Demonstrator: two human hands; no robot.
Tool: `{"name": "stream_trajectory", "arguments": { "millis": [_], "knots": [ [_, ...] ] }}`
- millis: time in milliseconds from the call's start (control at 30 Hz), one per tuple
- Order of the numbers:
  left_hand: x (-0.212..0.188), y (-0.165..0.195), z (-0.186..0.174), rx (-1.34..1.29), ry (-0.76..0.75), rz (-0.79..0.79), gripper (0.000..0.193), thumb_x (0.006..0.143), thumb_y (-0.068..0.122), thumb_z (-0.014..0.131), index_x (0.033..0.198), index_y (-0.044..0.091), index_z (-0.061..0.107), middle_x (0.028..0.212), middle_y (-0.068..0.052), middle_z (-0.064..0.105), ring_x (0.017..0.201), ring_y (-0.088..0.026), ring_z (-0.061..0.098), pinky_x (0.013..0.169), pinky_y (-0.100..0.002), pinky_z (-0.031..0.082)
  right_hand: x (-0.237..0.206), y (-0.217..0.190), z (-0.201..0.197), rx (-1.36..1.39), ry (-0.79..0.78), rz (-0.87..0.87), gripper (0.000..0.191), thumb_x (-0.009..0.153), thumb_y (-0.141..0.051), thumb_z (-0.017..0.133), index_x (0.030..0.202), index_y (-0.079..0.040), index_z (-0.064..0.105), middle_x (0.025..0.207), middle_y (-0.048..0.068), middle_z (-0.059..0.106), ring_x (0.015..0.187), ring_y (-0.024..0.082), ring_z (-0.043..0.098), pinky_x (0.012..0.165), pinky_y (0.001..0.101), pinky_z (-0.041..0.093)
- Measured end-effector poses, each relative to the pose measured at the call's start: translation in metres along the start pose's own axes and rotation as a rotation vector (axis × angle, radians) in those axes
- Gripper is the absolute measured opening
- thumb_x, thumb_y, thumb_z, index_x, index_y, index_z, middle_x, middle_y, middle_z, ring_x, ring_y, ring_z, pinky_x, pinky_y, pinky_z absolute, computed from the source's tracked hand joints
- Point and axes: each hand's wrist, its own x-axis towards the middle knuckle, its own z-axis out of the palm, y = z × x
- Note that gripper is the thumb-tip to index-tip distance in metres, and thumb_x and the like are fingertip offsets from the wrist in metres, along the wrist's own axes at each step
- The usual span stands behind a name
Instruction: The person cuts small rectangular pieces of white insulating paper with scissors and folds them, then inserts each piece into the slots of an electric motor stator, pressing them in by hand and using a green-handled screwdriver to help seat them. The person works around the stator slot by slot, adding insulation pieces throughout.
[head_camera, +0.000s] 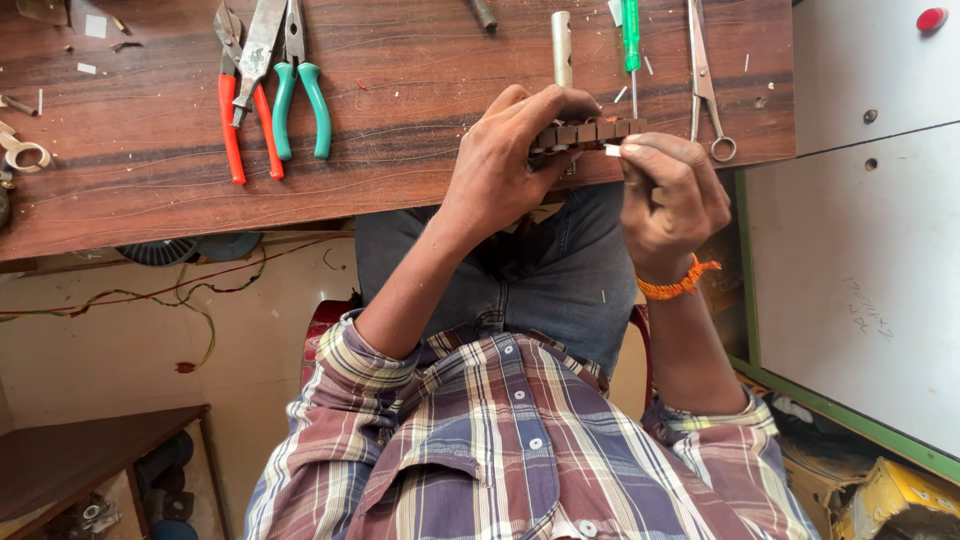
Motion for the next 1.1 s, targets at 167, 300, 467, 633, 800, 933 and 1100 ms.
{"name": "stream_trajectory", "arguments": {
  "millis": [167, 300, 467, 633, 800, 933, 1100],
  "knots": [
    [0.001, 0.002, 0.007, -0.002, 0.027, -0.037, 0.059, 0.086, 0.009, 0.080, 0.140, 0.019, 0.059, 0.114, 0.003, 0.074, 0.096, -0.021, 0.065, 0.090, -0.035, 0.057, 0.008, 0.009, 0.005, -0.093, -0.020, -0.187, 0.024, 0.093, 0.013, 0.083, 0.110, 0.000, 0.070, 0.106, 0.012, 0.070, 0.099, 0.028, 0.071, 0.084, 0.0380, 0.060],
    [0.004, 0.002, 0.011, 0.039, 0.024, -0.047, 0.047, 0.089, 0.008, 0.079, 0.132, 0.021, 0.066, 0.112, 0.003, 0.073, 0.096, -0.021, 0.063, 0.090, -0.035, 0.057, 0.015, 0.010, -0.003, -0.133, -0.108, -0.199, 0.028, 0.089, 0.014, 0.082, 0.111, -0.001, 0.075, 0.103, 0.010, 0.068, 0.095, 0.026, 0.069, 0.080, 0.0367, 0.058],
    [0.006, 0.006, 0.013, 0.026, 0.077, -0.026, 0.038, 0.087, 0.003, 0.076, 0.121, 0.016, 0.069, 0.113, 0.002, 0.068, 0.102, -0.024, 0.062, 0.091, -0.038, 0.055, 0.022, 0.007, -0.016, -0.149, -0.252, -0.139, 0.028, 0.091, 0.015, 0.081, 0.114, -0.001, 0.074, 0.101, 0.010, 0.066, 0.086, 0.021, 0.070, 0.072, 0.0355, 0.055],
    [0.012, 0.010, 0.018, -0.032, 0.131, -0.061, 0.035, 0.081, -0.003, 0.071, 0.111, 0.014, 0.069, 0.117, 0.005, 0.069, 0.099, -0.024, 0.061, 0.089, -0.038, 0.054, 0.031, 0.002, -0.023, -0.146, -0.324, -0.062, 0.025, 0.097, 0.013, 0.080, 0.115, -0.003, 0.073, 0.101, 0.010, 0.064, 0.084, 0.022, 0.070, 0.071, 0.0351, 0.055],
    [0.015, 0.011, 0.020, -0.035, 0.127, -0.080, 0.032, 0.080, 0.003, 0.076, 0.110, 0.015, 0.069, 0.116, 0.005, 0.070, 0.096, -0.026, 0.060, 0.086, -0.038, 0.055, 0.037, -0.004, -0.025, -0.108, -0.342, -0.030, 0.021, 0.101, 0.012, 0.080, 0.117, -0.002, 0.075, 0.103, 0.011, 0.068, 0.089, 0.022, 0.072, 0.070, 0.0324, 0.058],
    [0.015, 0.008, 0.010, -0.016, 0.103, 0.069, 0.035, 0.086, 0.011, 0.078, 0.119, 0.014, 0.067, 0.123, 0.000, 0.068, 0.106, -0.028, 0.062, 0.092, -0.040, 0.054, 0.038, -0.008, -0.026, -0.049, -0.334, 0.003, 0.019, 0.102, 0.009, 0.082, 0.116, -0.001, 0.075, 0.105, 0.012, 0.072, 0.090, 0.021, 0.074, 0.075, 0.0312, 0.060],
    [0.013, -0.002, -0.002, -0.212, -0.073, -0.031, 0.044, 0.095, 0.026, 0.077, 0.137, 0.016, 0.067, 0.105, -0.007, 0.073, 0.099, -0.026, 0.063, 0.091, -0.041, 0.054, 0.039, -0.005, -0.030, 0.029, -0.313, 0.134, 0.013, 0.104, 0.007, 0.082, 0.113, 0.001, 0.074, 0.098, 0.012, 0.073, 0.089, 0.020, 0.075, 0.078, 0.0279, 0.059]
  ]
}}
